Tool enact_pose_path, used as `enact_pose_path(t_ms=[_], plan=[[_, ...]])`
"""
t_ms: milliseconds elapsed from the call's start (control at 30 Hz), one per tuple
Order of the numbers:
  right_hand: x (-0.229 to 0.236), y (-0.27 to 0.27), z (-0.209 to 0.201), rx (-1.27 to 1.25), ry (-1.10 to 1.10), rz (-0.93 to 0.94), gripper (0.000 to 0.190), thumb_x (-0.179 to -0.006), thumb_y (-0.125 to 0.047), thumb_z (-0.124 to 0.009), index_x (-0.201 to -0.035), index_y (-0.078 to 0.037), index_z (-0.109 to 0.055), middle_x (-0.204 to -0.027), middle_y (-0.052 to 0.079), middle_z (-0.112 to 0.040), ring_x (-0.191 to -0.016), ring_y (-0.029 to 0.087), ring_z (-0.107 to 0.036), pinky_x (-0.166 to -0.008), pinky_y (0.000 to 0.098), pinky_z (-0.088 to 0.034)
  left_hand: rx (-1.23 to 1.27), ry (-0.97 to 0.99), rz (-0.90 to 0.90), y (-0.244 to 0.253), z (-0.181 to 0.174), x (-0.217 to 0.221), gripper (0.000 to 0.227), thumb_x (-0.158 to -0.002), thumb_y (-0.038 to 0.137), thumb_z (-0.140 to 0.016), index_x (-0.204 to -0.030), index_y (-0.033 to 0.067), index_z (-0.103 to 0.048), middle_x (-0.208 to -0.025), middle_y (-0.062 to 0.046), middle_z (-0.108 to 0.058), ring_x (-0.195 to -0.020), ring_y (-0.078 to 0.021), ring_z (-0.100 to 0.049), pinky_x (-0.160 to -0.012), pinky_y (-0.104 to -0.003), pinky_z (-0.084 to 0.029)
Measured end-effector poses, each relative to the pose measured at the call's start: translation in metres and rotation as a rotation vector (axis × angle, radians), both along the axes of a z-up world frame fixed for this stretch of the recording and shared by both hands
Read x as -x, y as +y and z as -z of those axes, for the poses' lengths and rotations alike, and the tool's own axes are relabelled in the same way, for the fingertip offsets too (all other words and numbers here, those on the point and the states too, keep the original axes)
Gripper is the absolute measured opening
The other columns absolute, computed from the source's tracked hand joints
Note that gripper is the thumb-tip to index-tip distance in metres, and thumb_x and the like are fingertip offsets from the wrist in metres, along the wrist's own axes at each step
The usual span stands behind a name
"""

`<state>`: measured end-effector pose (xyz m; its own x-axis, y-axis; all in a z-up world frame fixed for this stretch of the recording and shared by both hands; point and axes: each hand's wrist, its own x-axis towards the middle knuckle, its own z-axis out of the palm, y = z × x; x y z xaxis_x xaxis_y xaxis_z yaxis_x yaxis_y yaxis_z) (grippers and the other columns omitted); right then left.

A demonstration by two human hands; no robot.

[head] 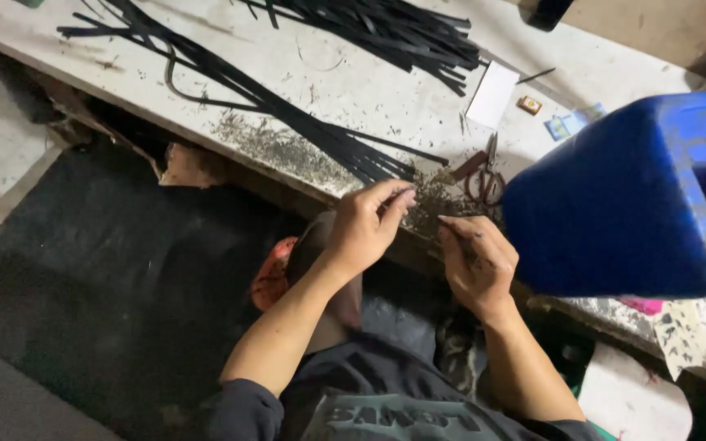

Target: The person picks up black rubber strips, rubs them against a small roller device to apply a coating, and then hangs them on a wall-mounted rack using colored clips. The process is repeated for multiple strips.

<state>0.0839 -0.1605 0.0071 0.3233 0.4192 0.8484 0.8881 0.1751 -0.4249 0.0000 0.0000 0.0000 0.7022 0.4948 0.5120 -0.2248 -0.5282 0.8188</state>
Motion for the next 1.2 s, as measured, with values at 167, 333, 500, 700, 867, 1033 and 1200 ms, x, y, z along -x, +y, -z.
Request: enact_pose_path(t_ms=[167, 333, 500, 700, 867, 1033, 1200], plan=[[0.005, -0.036, -0.002, 0.006, 0.02, 0.027, 0.008, -0.09, 0.015, -0.074, -0.087, 0.012, -0.067, -0.076, 0.022, -0.07, -0.056, 0.036, -0.061, -0.046, 0.0374, -0.046, 0.084, 0.011, -0.052, -0.014, -0.009, 0.025, 0.012, -0.099, 0.013, -0.068, -0.097, 0.0031, -0.075, -0.075, -0.01, -0.076, -0.069, -0.0206, -0.076, -0.056, -0.03, -0.061], [0.003, -0.042, 0.001, 0.035, 0.025, 0.075, 0.012, -0.093, 0.015, -0.074, -0.086, 0.014, -0.063, -0.077, 0.024, -0.07, -0.058, 0.038, -0.061, -0.047, 0.039, -0.045, 0.123, 0.024, -0.063, -0.023, -0.005, 0.03, 0.016, -0.099, 0.015, -0.069, -0.09, 0.0036, -0.074, -0.072, -0.009, -0.076, -0.065, -0.0187, -0.076, -0.054, -0.028, -0.061], [-0.001, -0.039, 0.018, -0.003, 0.035, 0.059, 0.014, -0.09, 0.02, -0.073, -0.093, 0.009, -0.064, -0.077, 0.025, -0.066, -0.059, 0.039, -0.062, -0.046, 0.0375, -0.047, 0.164, 0.094, -0.052, -0.029, 0.011, 0.027, 0.018, -0.097, 0.015, -0.072, -0.084, 0.0038, -0.073, -0.069, -0.009, -0.075, -0.062, -0.0189, -0.076, -0.051, -0.028, -0.06], [-0.009, -0.038, 0.029, 0.132, 0.144, 0.104, 0.009, -0.095, 0.012, -0.072, -0.088, 0.011, -0.067, -0.079, 0.022, -0.071, -0.059, 0.036, -0.065, -0.047, 0.0359, -0.05, 0.183, 0.124, -0.042, -0.028, 0.018, 0.013, 0.015, -0.096, 0.016, -0.072, -0.085, 0.0056, -0.074, -0.067, -0.008, -0.075, -0.061, -0.0185, -0.075, -0.051, -0.029, -0.059], [-0.04, -0.001, 0.063, 0.247, 0.257, 0.1, 0.003, -0.095, 0.005, -0.073, -0.092, 0.005, -0.071, -0.084, 0.02, -0.074, -0.069, 0.039, -0.07, -0.052, 0.0398, -0.053, 0.193, 0.109, -0.037, -0.004, 0.024, -0.009, 0.016, -0.098, 0.014, -0.068, -0.087, 0.0041, -0.074, -0.067, -0.008, -0.075, -0.061, -0.0193, -0.075, -0.051, -0.03, -0.058], [-0.089, 0.058, 0.154, 0.396, 0.369, 0.104, 0.008, -0.094, -0.003, -0.074, -0.099, 0.002, -0.072, -0.084, 0.022, -0.072, -0.077, 0.043, -0.07, -0.057, 0.0467, -0.053, 0.224, 0.15, -0.056, 0.026, 0.033, -0.04, 0.011, -0.096, 0.01, -0.067, -0.093, 0.0056, -0.076, -0.07, -0.009, -0.076, -0.057, -0.0186, -0.073, -0.048, -0.03, -0.056], [-0.105, 0.12, 0.198, 0.777, 0.333, 0.145, 0.027, -0.087, -0.002, -0.061, -0.108, 0.013, -0.066, -0.096, 0.031, -0.069, -0.084, 0.057, -0.063, -0.065, 0.0665, -0.046, 0.174, 0.183, -0.052, 0.053, 0.034, -0.069, 0.012, -0.092, 0.008, -0.066, -0.098, 0.0036, -0.076, -0.075, -0.014, -0.076, -0.067, -0.0292, -0.076, -0.053, -0.037, -0.057]])
